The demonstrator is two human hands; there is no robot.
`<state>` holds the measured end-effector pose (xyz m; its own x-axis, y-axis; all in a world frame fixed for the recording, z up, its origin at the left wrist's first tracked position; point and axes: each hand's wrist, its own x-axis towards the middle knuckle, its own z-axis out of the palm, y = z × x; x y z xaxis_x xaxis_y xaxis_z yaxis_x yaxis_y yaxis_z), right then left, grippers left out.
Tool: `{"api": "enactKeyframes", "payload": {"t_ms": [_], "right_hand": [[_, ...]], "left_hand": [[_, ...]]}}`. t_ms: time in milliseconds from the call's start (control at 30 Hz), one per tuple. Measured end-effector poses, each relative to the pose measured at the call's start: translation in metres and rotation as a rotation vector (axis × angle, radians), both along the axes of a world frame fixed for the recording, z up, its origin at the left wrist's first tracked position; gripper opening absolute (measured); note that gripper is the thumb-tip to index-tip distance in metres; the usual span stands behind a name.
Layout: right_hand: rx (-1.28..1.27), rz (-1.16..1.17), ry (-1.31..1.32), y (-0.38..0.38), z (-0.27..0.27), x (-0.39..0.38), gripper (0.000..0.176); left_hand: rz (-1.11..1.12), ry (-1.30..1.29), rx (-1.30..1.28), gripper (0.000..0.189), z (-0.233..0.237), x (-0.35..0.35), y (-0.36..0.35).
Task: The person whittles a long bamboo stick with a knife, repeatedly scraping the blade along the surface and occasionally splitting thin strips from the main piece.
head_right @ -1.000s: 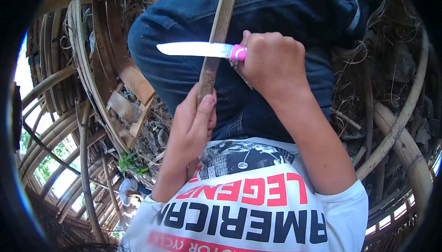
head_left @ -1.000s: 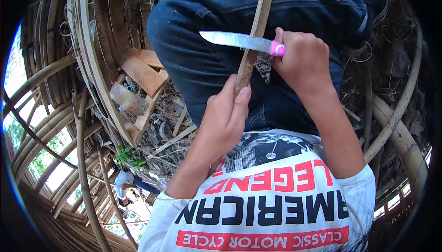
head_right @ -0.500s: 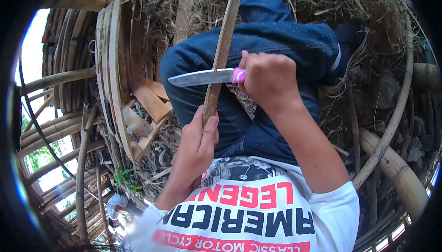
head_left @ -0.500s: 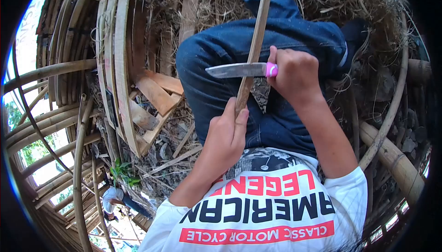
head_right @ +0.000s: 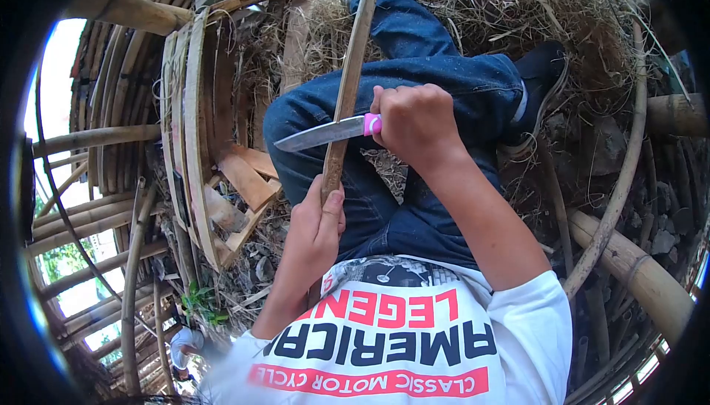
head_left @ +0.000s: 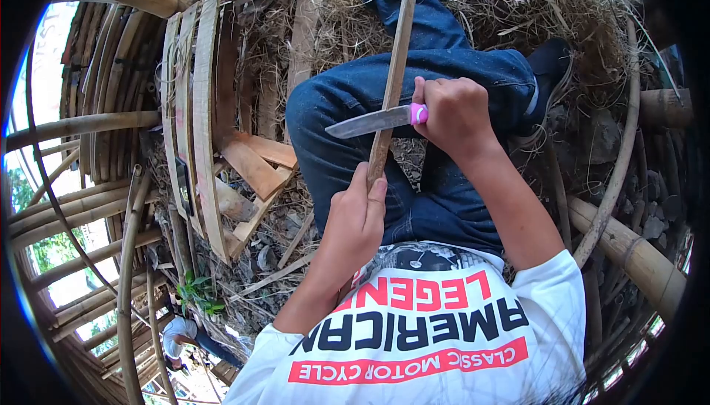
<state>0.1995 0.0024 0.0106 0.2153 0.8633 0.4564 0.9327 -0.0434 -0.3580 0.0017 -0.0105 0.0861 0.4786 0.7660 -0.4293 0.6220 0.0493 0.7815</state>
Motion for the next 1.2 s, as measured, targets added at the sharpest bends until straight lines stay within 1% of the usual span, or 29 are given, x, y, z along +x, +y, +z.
{"api": "enactKeyframes", "payload": {"t_ms": [133,200,267,333,400,467,533,567,600,667,700,767,833,867,900,933,1000,1033,1100,1133,1200], "right_hand": [[0.029,0.014,-0.032,0.004,0.006,0.004,0.027],[0.061,0.042,0.023,0.008,0.011,0.003,0.026],[0.083,0.052,0.011,0.014,0.008,0.008,0.026],[-0.054,-0.139,-0.013,0.019,-0.001,0.024,0.027],[-0.003,-0.530,-0.427,0.022,-0.046,0.102,0.030],[-0.306,-0.535,0.029,0.022,-0.007,0.122,0.034],[-0.261,-0.530,0.031,0.019,-0.003,0.118,0.039],[-0.246,-0.573,0.090,0.017,-0.001,0.114,0.039],[-0.255,-0.596,0.077,0.014,0.002,0.111,0.040],[-0.178,-0.578,0.184,0.004,0.012,0.104,0.040],[-0.164,-0.587,0.181,0.000,0.015,0.098,0.040],[-0.142,-0.462,0.299,-0.010,0.019,0.083,0.039],[-0.181,-0.371,0.279,-0.019,0.019,0.057,0.034],[-0.160,-0.289,0.260,-0.024,0.022,0.045,0.031],[-0.175,-0.211,0.301,-0.027,0.024,0.034,0.029],[-0.097,-0.116,0.309,-0.028,0.023,0.026,0.029],[-0.168,-0.003,0.226,-0.029,0.029,0.016,0.030],[-0.167,-0.005,0.228,-0.028,0.029,0.014,0.030],[-0.111,0.080,0.220,-0.023,0.027,0.012,0.031],[-0.109,0.081,0.218,-0.023,0.029,0.012,0.031],[-0.151,0.059,0.198,-0.023,0.038,0.012,0.031]], "left_hand": [[0.026,-0.032,-0.022,0.023,0.003,0.002,-0.001],[0.046,-0.042,-0.046,0.022,0.006,0.001,0.003],[0.054,-0.063,-0.061,0.021,0.006,0.000,0.004],[0.098,-0.107,-0.121,0.021,0.009,-0.004,0.000],[0.046,-0.087,-0.098,0.019,0.010,-0.012,-0.010],[-0.022,-0.122,-0.164,0.017,0.002,-0.016,-0.013],[0.040,-0.175,-0.234,0.015,-0.002,-0.014,-0.009],[0.027,-0.193,-0.224,0.015,0.000,-0.012,-0.005],[0.043,-0.197,-0.236,0.015,0.002,-0.011,-0.002],[0.047,-0.206,-0.242,0.014,0.003,-0.009,0.000],[0.055,-0.204,-0.259,0.014,0.001,-0.010,0.001],[0.071,-0.189,-0.296,0.014,0.001,-0.011,0.001],[0.072,-0.202,-0.296,0.014,-0.005,-0.011,0.001],[0.079,-0.208,-0.304,0.013,-0.007,-0.011,0.001],[0.071,-0.190,-0.292,0.013,-0.008,-0.011,0.002],[0.065,-0.191,-0.291,0.013,-0.007,-0.010,0.002],[0.024,-0.138,-0.175,0.014,-0.002,-0.009,0.000],[0.022,-0.136,-0.175,0.014,0.000,-0.009,-0.002],[-0.068,-0.065,-0.014,0.016,0.005,-0.008,-0.005],[-0.068,-0.067,-0.011,0.016,0.008,-0.006,-0.006],[-0.076,-0.018,0.071,0.014,0.017,-0.001,-0.007]]}}
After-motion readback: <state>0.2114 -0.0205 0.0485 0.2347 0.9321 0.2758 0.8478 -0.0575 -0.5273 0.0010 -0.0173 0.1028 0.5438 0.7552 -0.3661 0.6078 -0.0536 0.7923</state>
